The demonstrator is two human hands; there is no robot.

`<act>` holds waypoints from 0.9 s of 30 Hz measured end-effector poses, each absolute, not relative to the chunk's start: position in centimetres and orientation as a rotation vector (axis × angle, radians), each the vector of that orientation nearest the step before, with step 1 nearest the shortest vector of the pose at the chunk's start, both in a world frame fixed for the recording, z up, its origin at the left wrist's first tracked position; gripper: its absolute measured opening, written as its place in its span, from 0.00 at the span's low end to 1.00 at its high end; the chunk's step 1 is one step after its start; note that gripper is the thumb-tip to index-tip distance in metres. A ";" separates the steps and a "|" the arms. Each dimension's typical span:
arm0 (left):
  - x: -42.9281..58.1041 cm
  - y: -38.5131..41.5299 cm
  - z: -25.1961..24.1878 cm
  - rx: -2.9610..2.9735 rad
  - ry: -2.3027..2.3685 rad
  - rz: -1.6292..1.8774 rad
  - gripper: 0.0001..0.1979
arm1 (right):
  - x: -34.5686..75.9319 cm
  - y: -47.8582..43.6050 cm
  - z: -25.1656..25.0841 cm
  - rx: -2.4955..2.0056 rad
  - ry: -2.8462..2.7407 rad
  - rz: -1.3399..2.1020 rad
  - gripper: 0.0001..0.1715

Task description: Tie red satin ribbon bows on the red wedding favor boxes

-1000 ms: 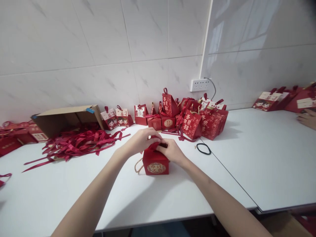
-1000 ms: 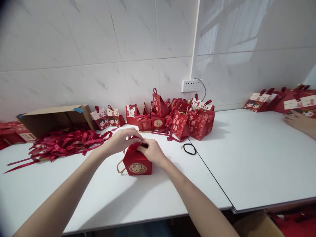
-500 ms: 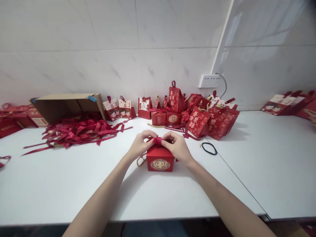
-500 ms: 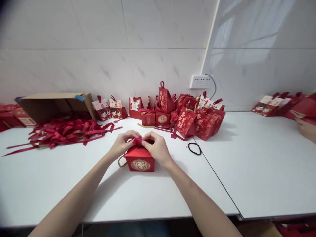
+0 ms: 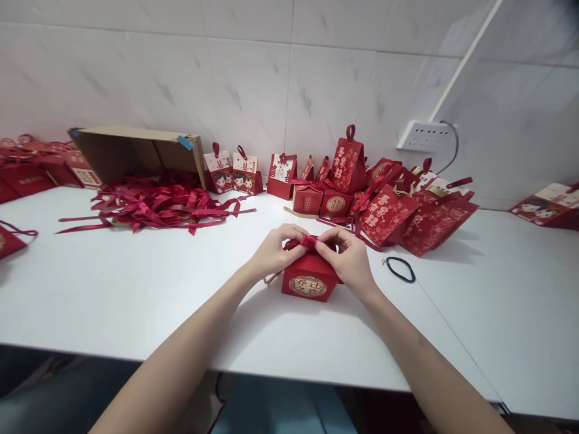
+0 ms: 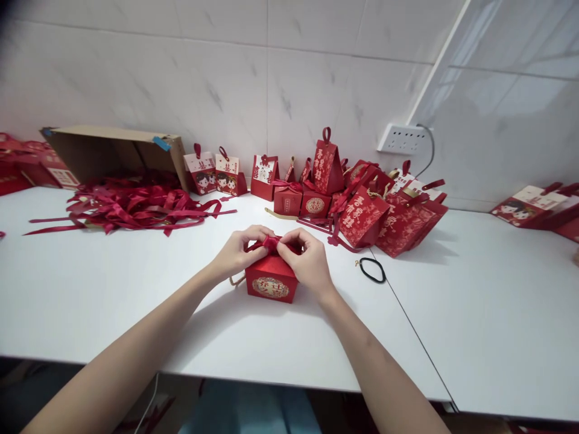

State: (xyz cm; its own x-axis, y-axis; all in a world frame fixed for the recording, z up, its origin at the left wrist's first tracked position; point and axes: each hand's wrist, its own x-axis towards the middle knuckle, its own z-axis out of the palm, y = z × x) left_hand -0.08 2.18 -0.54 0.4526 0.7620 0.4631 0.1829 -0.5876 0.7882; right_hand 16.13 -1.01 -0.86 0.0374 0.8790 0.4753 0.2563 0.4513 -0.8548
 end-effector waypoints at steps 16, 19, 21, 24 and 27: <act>0.4 1.9 -0.3 1.845 0.722 1.035 0.11 | 16.5 -1.1 -0.6 -1.067 -1.542 0.620 0.06; 0.5 2.0 -0.6 1.722 0.678 0.993 0.10 | 16.5 -1.1 -0.4 -1.053 -1.543 0.634 0.06; 0.6 2.0 -0.7 1.658 0.663 0.976 0.10 | 16.5 -1.2 -0.4 -1.058 -1.547 0.628 0.06; 0.7 2.0 -0.8 1.586 0.677 0.985 0.11 | 16.5 -1.3 -0.5 -1.079 -1.565 0.586 0.06; 0.6 1.9 -0.6 1.494 0.697 1.026 0.12 | 17.0 -1.3 -0.4 -1.043 -1.628 0.528 0.06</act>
State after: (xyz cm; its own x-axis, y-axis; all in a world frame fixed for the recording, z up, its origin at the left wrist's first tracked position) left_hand 0.64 1.85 -0.61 0.4440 0.8687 0.2195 -0.1161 -0.1871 0.9755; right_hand 16.97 -1.28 -0.44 -0.0355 0.8391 0.5429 0.3611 0.5173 -0.7759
